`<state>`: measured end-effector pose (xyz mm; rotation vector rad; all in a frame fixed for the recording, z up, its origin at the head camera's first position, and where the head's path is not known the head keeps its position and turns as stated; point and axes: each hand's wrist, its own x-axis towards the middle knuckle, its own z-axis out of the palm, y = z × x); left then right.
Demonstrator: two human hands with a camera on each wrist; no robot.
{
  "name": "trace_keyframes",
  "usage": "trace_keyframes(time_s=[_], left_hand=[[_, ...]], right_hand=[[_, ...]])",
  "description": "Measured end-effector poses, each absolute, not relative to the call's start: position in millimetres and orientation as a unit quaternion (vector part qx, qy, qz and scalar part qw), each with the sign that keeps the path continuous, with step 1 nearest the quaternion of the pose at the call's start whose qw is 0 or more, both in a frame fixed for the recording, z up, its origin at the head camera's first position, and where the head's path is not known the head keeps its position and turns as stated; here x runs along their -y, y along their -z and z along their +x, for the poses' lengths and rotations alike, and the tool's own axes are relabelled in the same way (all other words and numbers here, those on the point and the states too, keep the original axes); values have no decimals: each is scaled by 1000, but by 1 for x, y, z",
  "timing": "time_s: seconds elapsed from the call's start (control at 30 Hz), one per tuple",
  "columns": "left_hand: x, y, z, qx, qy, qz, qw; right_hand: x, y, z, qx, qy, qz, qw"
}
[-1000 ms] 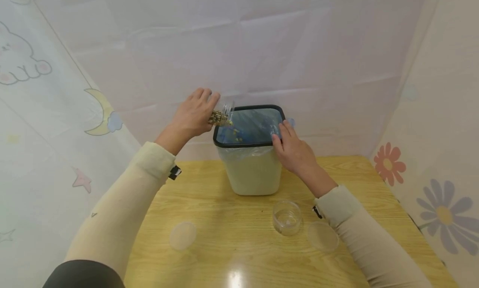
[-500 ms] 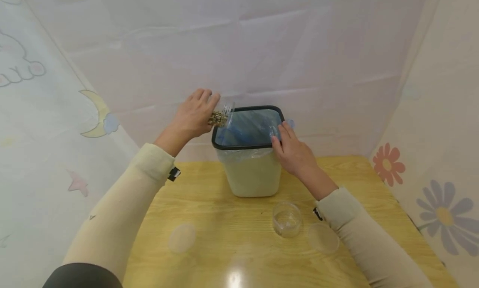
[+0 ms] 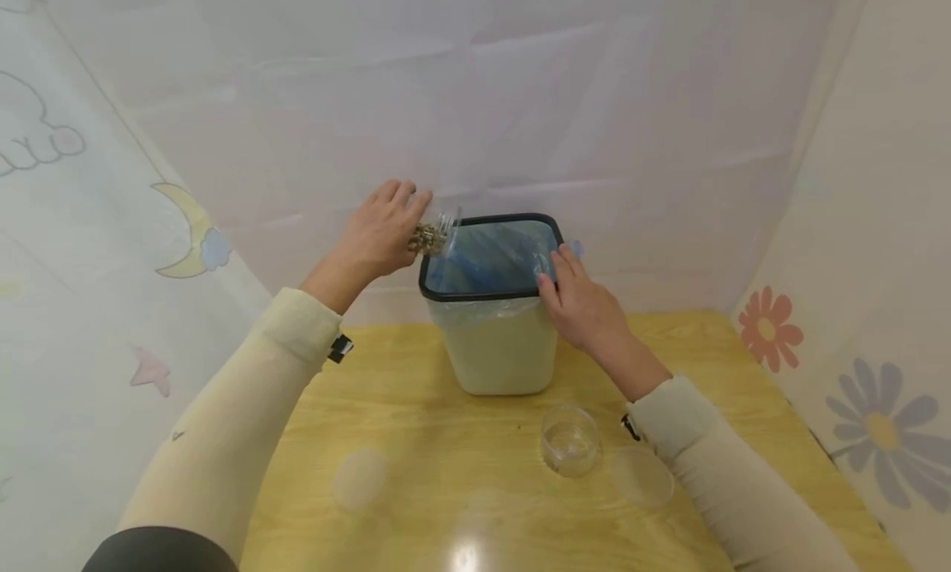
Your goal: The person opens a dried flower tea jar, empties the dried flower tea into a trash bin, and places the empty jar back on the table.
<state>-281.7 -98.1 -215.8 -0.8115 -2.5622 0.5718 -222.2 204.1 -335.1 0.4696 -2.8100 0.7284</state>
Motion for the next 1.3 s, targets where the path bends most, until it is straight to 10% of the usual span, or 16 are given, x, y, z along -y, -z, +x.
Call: trace_keyframes(time_s=[1.3], left_hand=[[96, 213, -287, 897, -240, -309, 203]], right_hand=[[-200, 333, -234, 951, -246, 159, 97]])
